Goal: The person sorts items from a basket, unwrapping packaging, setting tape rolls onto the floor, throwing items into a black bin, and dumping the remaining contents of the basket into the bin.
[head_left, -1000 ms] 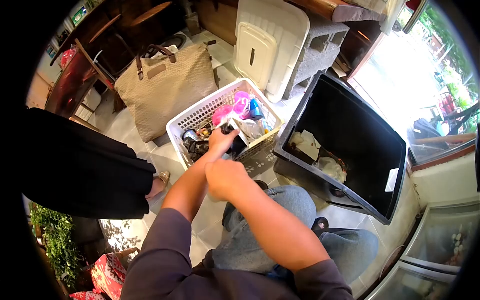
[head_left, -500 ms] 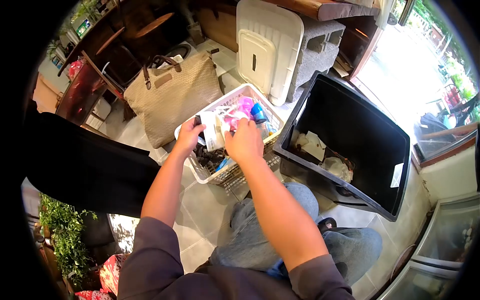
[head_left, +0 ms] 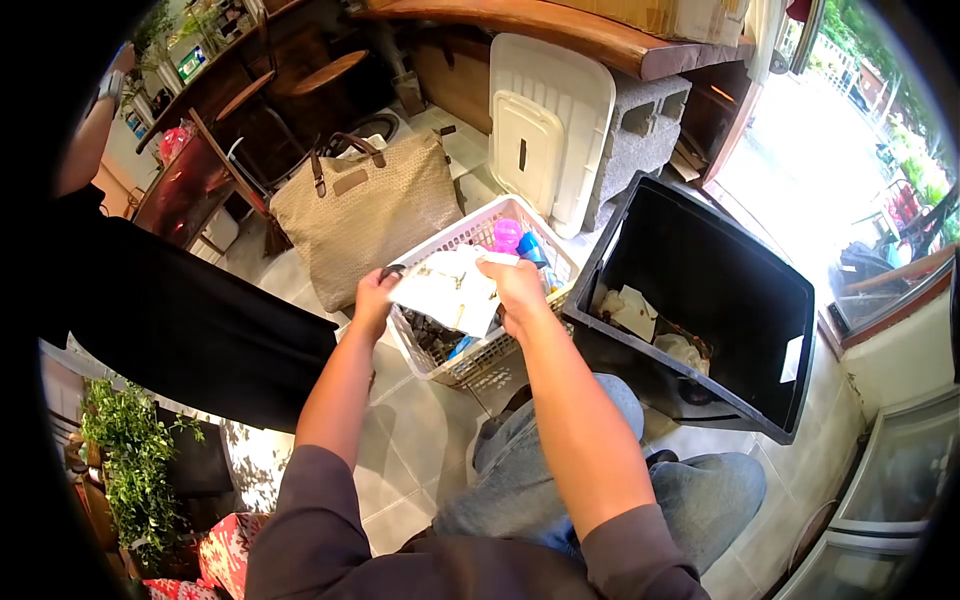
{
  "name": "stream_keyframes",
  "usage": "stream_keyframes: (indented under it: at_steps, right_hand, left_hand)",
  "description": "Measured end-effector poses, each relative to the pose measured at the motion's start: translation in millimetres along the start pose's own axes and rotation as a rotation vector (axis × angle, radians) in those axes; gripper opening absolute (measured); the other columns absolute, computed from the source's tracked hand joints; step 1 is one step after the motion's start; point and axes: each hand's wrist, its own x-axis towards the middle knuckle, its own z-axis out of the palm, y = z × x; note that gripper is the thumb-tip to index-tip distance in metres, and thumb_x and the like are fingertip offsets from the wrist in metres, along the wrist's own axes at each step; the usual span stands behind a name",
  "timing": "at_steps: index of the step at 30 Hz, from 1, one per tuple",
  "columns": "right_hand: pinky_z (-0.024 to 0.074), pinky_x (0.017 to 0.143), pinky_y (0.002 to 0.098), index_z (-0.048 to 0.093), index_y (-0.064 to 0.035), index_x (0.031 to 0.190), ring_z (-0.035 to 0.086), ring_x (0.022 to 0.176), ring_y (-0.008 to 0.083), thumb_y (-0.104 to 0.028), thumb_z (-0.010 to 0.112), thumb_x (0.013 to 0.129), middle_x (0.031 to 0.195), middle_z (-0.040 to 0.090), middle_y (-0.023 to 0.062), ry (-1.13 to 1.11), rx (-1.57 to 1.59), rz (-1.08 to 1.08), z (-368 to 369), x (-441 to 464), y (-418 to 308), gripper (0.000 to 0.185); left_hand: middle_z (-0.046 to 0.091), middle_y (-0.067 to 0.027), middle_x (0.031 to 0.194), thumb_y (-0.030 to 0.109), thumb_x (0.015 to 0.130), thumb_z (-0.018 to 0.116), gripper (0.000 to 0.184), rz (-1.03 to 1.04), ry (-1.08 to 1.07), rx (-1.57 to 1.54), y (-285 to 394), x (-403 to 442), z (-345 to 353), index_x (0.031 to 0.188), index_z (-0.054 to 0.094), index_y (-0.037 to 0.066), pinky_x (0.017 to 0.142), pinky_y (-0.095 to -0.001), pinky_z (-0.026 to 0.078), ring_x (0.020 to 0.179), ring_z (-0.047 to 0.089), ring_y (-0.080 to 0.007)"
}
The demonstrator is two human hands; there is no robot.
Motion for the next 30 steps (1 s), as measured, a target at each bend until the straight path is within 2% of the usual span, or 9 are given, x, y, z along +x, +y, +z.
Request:
stream_keyframes:
  at_steps: [3, 6, 9, 11, 13, 14, 19, 24, 30]
  right_hand:
    - [0.0594, 0.078, 0.04, 0.065, 0.0085, 0.117, 0.073, 0.09, 0.0304, -0.006, 0.065, 0.093, 0.104, 0.073, 0.018, -0.102, 0.207, 0.072, 8, -16, -15, 0.028]
    - [0.063, 0.075, 0.0402, 0.062, 0.0077, 0.119, 0.073, 0.094, 0.0295, -0.004, 0.06, 0.095, 0.104, 0.071, 0.0168, -0.042, 0.458, 0.128, 5, -16, -23, 0.027]
    - [0.0633, 0.074, 0.0414, 0.062, 0.007, 0.119, 0.073, 0.093, 0.0307, -0.004, 0.061, 0.094, 0.107, 0.071, 0.0171, -0.077, 0.299, 0.02, 7, -26, -32, 0.027]
    - [0.0632, 0.074, 0.042, 0.062, 0.0055, 0.117, 0.073, 0.093, 0.0293, -0.021, 0.06, 0.1, 0.104, 0.072, 0.0169, -0.172, 0.185, -0.006, 12, -30, -30, 0.031]
    - [0.0628, 0.074, 0.0413, 0.063, 0.0044, 0.116, 0.073, 0.093, 0.0279, -0.033, 0.06, 0.103, 0.102, 0.072, 0.0162, -0.341, 0.269, 0.036, 14, -36, -33, 0.04]
    - [0.0608, 0.072, 0.0367, 0.062, 0.0036, 0.119, 0.073, 0.089, 0.0282, -0.047, 0.056, 0.104, 0.099, 0.072, 0.017, -0.29, 0.161, -0.074, 14, -41, -38, 0.054]
    - [0.0318, 0.116, 0.0524, 0.05, 0.0017, 0.143, 0.043, 0.14, 0.0395, -0.04, 0.081, 0.082, 0.148, 0.05, 0.0218, 0.075, -1.145, -0.73, 7, -21, 9, 0.08]
    - [0.049, 0.095, 0.0519, 0.067, -0.0068, 0.116, 0.063, 0.11, 0.0446, -0.026, 0.066, 0.095, 0.113, 0.069, 0.0244, -0.263, -1.201, -0.226, 9, -14, 18, 0.029]
    - [0.0496, 0.082, 0.0542, 0.068, -0.0058, 0.103, 0.064, 0.094, 0.0481, -0.023, 0.061, 0.099, 0.095, 0.069, 0.0263, -0.155, -1.148, -0.446, 13, -28, 15, 0.019]
  left_hand:
    - [0.068, -0.0087, 0.101, 0.008, 0.093, 0.068, 0.024, 0.114, -0.037, 0.3, -2, 2, 9, 0.113, 0.065, -0.003, 0.079, -0.0298, 0.051, 0.088, 0.062, -0.0161]
    - [0.051, -0.0232, 0.138, 0.009, 0.074, 0.081, 0.08, 0.437, 0.225, 0.518, 39, -37, 43, 0.145, 0.046, 0.002, 0.11, -0.0461, 0.04, 0.13, 0.05, -0.0361]
    - [0.05, -0.024, 0.141, 0.01, 0.072, 0.083, 0.086, 0.963, 0.302, 0.58, 115, -91, 78, 0.149, 0.044, 0.005, 0.115, -0.0503, 0.034, 0.136, 0.045, -0.041]
    - [0.062, -0.0199, 0.131, 0.006, 0.081, 0.08, 0.057, 1.186, 0.069, 0.775, 139, -89, 75, 0.134, 0.059, 0.002, 0.101, -0.0436, 0.05, 0.126, 0.058, -0.0307]
    - [0.071, -0.0179, 0.117, 0.006, 0.086, 0.078, 0.038, 1.181, -0.257, 0.728, 151, -81, 69, 0.122, 0.068, 0.0, 0.096, -0.0416, 0.052, 0.114, 0.066, -0.028]
    - [0.076, -0.0111, 0.093, 0.003, 0.095, 0.07, 0.012, 0.775, -0.047, 0.559, 147, -94, 78, 0.105, 0.074, -0.001, 0.084, -0.0352, 0.055, 0.089, 0.072, -0.0203]
    - [0.076, -0.0097, 0.087, 0.011, 0.097, 0.072, 0.014, 0.61, -0.119, 0.41, 149, -94, 70, 0.099, 0.073, -0.003, 0.07, -0.0286, 0.054, 0.075, 0.068, -0.0095]
    - [0.076, -0.0065, 0.09, 0.012, 0.099, 0.071, 0.017, 0.59, -0.006, 0.493, 154, -84, 44, 0.102, 0.072, -0.005, 0.069, -0.0272, 0.053, 0.077, 0.067, -0.0089]
    - [0.073, -0.0028, 0.089, 0.016, 0.1, 0.07, 0.021, 0.396, 0.119, 0.27, 177, -70, 5, 0.107, 0.071, -0.005, 0.07, -0.0252, 0.049, 0.076, 0.061, -0.007]
